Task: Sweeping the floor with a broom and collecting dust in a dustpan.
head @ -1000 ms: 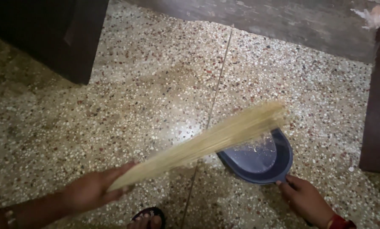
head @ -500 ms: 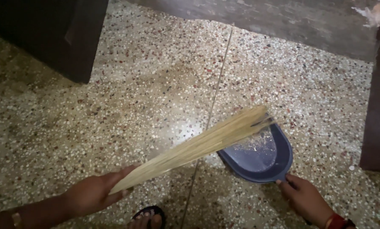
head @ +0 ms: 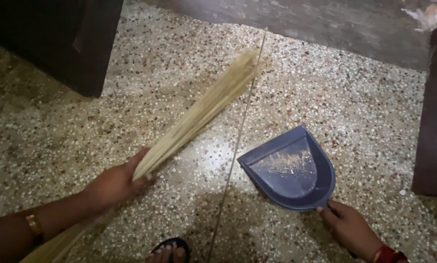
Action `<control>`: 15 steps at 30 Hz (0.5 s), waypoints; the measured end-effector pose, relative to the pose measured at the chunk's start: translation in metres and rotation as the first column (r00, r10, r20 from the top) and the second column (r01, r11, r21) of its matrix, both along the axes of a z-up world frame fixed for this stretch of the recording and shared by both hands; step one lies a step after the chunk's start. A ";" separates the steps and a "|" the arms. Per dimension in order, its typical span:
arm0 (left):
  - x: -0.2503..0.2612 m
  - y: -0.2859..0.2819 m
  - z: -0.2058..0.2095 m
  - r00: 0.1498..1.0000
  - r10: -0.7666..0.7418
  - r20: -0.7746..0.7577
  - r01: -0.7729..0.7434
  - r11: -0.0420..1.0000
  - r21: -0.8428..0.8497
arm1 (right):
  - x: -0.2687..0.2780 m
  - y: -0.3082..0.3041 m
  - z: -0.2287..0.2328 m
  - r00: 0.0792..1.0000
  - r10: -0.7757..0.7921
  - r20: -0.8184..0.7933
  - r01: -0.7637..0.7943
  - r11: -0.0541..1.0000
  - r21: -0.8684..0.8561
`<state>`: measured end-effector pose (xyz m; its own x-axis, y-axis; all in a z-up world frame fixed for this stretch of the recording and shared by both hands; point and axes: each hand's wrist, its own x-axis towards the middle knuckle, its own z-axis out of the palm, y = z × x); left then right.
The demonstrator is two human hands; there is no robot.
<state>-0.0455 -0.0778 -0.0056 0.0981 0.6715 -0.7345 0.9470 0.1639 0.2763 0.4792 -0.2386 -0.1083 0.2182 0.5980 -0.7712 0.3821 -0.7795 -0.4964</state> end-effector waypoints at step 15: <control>-0.012 -0.034 -0.010 0.935 -0.282 0.214 0.300 0.952 -0.057 | 0.002 -0.002 -0.004 0.997 -0.072 -0.011 0.072 0.997 -0.010</control>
